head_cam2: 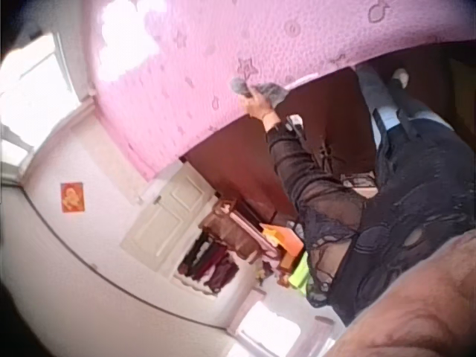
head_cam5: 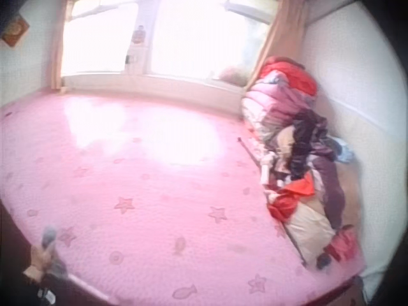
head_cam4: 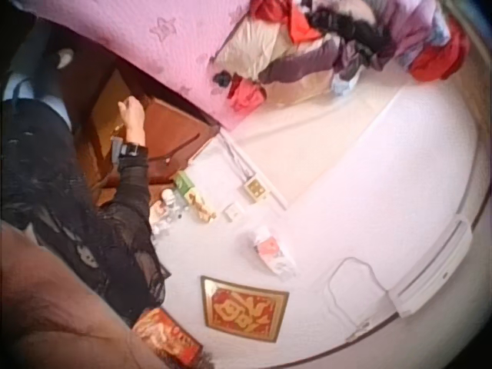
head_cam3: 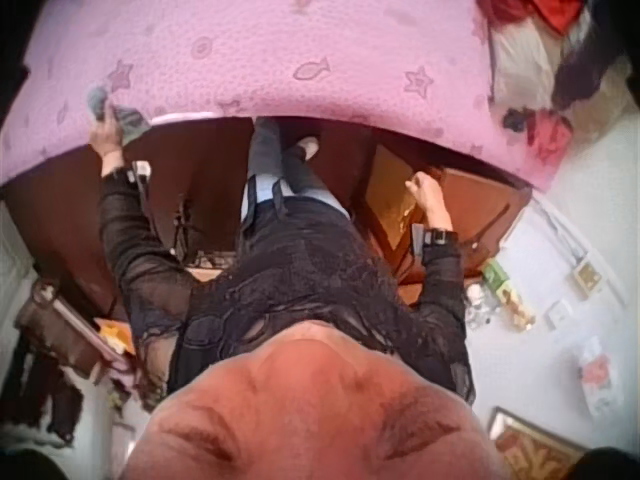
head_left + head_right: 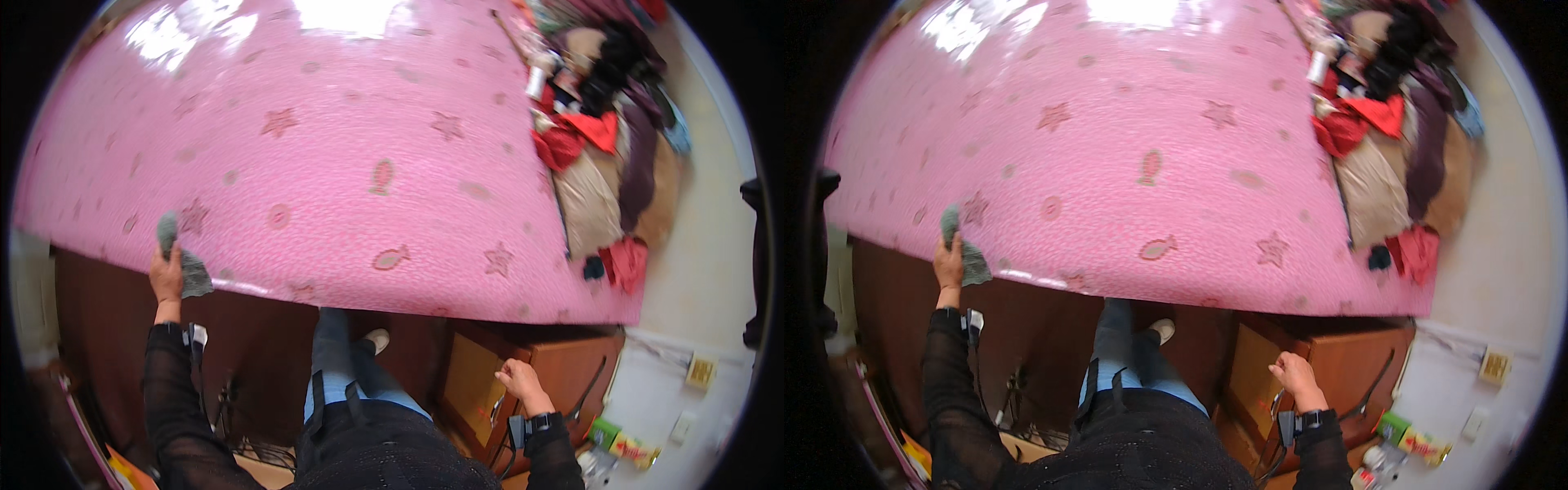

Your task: The person wipes a pink patterned surface with a gray cloth, moving in circular and back-and-forth motions. They briefly pick up a black hanger and a small blue item from the surface and place them aside before continuing to wipe.

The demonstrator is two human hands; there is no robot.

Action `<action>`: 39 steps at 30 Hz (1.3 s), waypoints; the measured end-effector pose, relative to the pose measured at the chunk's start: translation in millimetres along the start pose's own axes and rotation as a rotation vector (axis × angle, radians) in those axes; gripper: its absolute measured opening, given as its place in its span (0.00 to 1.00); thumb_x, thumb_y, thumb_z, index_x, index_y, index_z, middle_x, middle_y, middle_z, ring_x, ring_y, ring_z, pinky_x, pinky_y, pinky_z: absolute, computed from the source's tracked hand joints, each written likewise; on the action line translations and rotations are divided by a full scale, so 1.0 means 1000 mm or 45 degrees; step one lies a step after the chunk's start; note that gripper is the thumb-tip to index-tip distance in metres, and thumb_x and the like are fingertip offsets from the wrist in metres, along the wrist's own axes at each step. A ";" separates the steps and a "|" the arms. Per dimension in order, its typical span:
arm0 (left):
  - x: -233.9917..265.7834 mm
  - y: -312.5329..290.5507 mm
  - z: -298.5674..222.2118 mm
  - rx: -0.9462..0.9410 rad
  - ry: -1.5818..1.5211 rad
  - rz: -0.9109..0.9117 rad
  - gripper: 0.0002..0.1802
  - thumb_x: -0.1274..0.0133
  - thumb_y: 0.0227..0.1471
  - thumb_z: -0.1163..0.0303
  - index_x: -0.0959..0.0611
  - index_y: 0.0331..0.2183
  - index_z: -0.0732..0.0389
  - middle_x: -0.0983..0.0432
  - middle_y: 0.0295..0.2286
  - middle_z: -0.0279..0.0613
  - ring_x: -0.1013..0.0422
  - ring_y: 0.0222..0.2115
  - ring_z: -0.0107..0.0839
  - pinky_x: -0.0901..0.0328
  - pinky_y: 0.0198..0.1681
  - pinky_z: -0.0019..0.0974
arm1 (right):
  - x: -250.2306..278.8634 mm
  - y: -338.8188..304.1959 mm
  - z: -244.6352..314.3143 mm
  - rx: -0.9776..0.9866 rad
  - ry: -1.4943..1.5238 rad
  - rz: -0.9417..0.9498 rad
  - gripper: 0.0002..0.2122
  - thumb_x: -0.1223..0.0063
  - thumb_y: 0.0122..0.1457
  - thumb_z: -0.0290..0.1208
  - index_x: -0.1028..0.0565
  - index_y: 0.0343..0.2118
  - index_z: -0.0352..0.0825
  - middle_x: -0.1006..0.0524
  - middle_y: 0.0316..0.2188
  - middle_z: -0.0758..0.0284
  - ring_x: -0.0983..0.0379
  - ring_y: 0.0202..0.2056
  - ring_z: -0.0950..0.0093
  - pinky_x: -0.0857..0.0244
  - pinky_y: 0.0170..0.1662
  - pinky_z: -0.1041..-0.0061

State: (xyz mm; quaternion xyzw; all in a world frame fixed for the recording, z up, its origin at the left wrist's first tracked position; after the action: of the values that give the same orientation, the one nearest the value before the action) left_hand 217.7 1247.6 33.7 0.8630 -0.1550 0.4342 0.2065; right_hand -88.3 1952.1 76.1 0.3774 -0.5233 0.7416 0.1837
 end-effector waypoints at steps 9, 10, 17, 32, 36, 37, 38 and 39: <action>-0.174 0.000 -0.132 -0.056 0.525 0.086 0.27 0.52 0.52 0.59 0.30 0.49 0.66 0.41 0.53 0.56 0.47 0.56 0.53 0.51 0.58 0.46 | -0.025 -0.055 -0.040 -0.277 0.226 -0.114 0.12 0.44 0.48 0.39 0.26 0.25 0.34 0.24 0.25 0.58 0.27 0.31 0.60 0.33 0.35 0.63; -0.187 0.003 -0.156 -0.167 0.467 0.131 0.27 0.51 0.51 0.60 0.30 0.49 0.66 0.39 0.52 0.55 0.46 0.55 0.52 0.50 0.58 0.46 | -0.030 -0.063 -0.046 -0.299 0.242 -0.138 0.12 0.44 0.49 0.39 0.26 0.25 0.34 0.24 0.25 0.59 0.27 0.30 0.60 0.33 0.35 0.63; -0.294 -0.061 -0.383 -0.824 0.112 0.443 0.28 0.46 0.46 0.62 0.29 0.49 0.63 0.36 0.51 0.50 0.42 0.54 0.50 0.45 0.56 0.45 | -0.087 -0.125 -0.073 -0.546 0.390 -0.066 0.12 0.43 0.49 0.39 0.26 0.25 0.34 0.24 0.24 0.58 0.26 0.31 0.60 0.33 0.35 0.64; -0.256 -0.399 -0.470 -2.120 -0.223 1.774 0.15 0.50 0.42 0.69 0.21 0.37 0.54 0.27 0.36 0.35 0.33 0.42 0.36 0.40 0.41 0.41 | -0.137 -0.198 -0.079 -0.715 0.626 -0.047 0.12 0.43 0.48 0.39 0.25 0.25 0.34 0.24 0.25 0.60 0.27 0.31 0.62 0.34 0.34 0.65; -0.226 -0.362 -0.457 -1.599 -0.639 1.809 0.22 0.44 0.40 0.72 0.24 0.42 0.59 0.29 0.41 0.45 0.35 0.45 0.43 0.40 0.48 0.43 | -0.127 -0.183 -0.084 -0.635 0.573 -0.057 0.12 0.43 0.48 0.40 0.25 0.25 0.35 0.24 0.25 0.60 0.27 0.32 0.62 0.33 0.35 0.65; -0.223 -0.340 -0.461 -1.475 -0.765 1.753 0.22 0.44 0.40 0.73 0.24 0.42 0.60 0.29 0.41 0.46 0.35 0.44 0.45 0.40 0.48 0.44 | -0.121 -0.174 -0.087 -0.620 0.544 -0.039 0.12 0.42 0.47 0.40 0.25 0.25 0.35 0.24 0.25 0.60 0.27 0.32 0.62 0.33 0.35 0.65; -0.220 -0.315 -0.466 -1.359 -0.887 1.692 0.22 0.44 0.39 0.74 0.25 0.42 0.61 0.29 0.41 0.47 0.34 0.44 0.46 0.40 0.48 0.44 | -0.112 -0.163 -0.090 -0.586 0.522 -0.064 0.12 0.42 0.47 0.40 0.25 0.24 0.35 0.24 0.25 0.60 0.27 0.32 0.62 0.33 0.35 0.65; -0.216 -0.285 -0.468 -1.302 -0.938 1.550 0.22 0.44 0.40 0.76 0.25 0.42 0.63 0.30 0.40 0.51 0.34 0.42 0.48 0.38 0.46 0.43 | -0.102 -0.154 -0.092 -0.575 0.492 -0.072 0.12 0.42 0.47 0.40 0.25 0.24 0.35 0.24 0.25 0.60 0.26 0.32 0.62 0.33 0.36 0.65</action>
State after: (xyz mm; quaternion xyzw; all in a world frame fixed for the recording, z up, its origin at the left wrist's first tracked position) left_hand -100.1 1743.7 46.5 0.5175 -0.8212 0.0398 0.2373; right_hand 47.0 2108.1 81.7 0.1932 -0.6196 0.6592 0.3798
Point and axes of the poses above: each hand's wrist, its own y-axis towards the middle knuckle, its own x-axis out of the back of the hand, z = x × y, the point moved 3 cm from there along y, towards the middle knuckle
